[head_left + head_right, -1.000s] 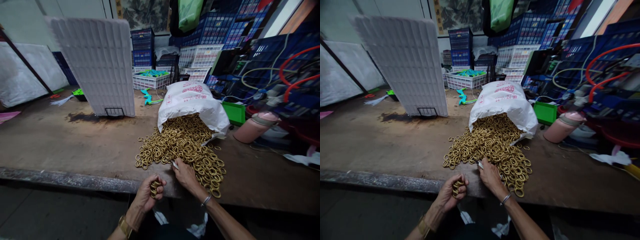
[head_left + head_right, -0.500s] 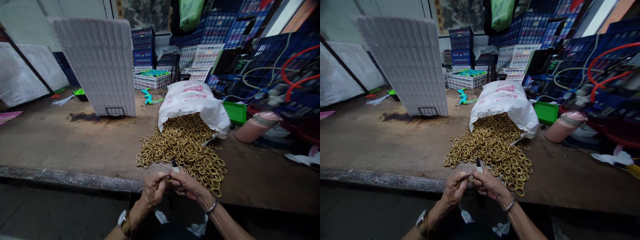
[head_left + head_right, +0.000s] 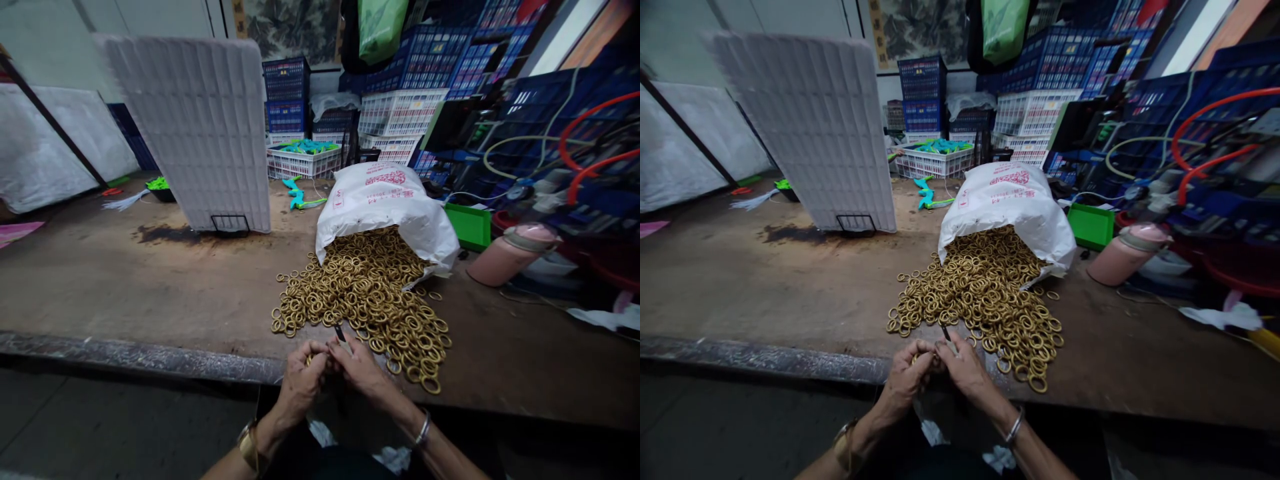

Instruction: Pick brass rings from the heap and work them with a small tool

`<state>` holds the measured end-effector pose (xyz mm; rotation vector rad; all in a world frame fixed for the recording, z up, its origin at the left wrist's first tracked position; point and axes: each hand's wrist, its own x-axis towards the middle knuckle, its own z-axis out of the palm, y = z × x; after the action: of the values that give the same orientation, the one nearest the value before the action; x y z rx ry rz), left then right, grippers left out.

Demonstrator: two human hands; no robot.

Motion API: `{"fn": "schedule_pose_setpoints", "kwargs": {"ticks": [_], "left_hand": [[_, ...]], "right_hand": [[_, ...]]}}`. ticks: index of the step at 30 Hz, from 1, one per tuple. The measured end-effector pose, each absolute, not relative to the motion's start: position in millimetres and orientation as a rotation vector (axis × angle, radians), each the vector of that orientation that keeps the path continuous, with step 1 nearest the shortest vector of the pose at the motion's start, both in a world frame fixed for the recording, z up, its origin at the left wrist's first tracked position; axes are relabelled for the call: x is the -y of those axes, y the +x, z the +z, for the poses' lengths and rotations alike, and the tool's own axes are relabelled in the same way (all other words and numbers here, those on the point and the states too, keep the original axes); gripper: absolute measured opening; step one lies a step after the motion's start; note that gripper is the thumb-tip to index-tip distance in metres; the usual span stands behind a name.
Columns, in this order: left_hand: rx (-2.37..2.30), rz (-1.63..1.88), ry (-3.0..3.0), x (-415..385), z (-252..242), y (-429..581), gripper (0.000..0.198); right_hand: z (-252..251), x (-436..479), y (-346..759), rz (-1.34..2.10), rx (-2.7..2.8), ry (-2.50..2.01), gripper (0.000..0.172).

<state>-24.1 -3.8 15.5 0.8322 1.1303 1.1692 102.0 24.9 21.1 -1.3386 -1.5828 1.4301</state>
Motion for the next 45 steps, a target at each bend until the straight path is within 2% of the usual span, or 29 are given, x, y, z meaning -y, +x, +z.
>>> {"fn": "schedule_pose_setpoints", "kwargs": {"ticks": [2, 9, 19, 24, 36, 41, 45], "left_hand": [[-1.102, 1.139, 0.698, 3.7, 12.5, -23.0, 0.020], [-1.023, 1.127, 0.598, 8.3, 13.2, -22.2, 0.027], [-1.009, 1.049, 0.668, 8.4, 12.2, -24.4, 0.026], [-1.035, 1.040, 0.672, 10.1, 11.2, -23.4, 0.027], [-1.033, 1.040, 0.738, 16.6, 20.2, -18.3, 0.029], [-1.037, 1.062, 0.700, 18.8, 17.8, -14.9, 0.029], [-1.097, 1.082, 0.696, 18.2, 17.3, -11.9, 0.030]], "right_hand": [[19.6, -24.6, 100.8, 1.277, 1.719, -1.305, 0.028], [7.7, -24.6, 99.9, 1.104, 1.842, -1.352, 0.034], [10.9, -23.4, 101.2, 1.278, 1.681, -1.312, 0.031], [9.0, -21.6, 100.9, 1.207, 1.723, -1.370, 0.026], [-2.4, -23.6, 107.7, 1.419, 1.589, -1.317, 0.036], [3.3, -19.3, 113.7, 1.125, 1.714, -1.479, 0.035], [3.9, -10.7, 119.0, 0.826, 2.051, -1.466, 0.017]]}}
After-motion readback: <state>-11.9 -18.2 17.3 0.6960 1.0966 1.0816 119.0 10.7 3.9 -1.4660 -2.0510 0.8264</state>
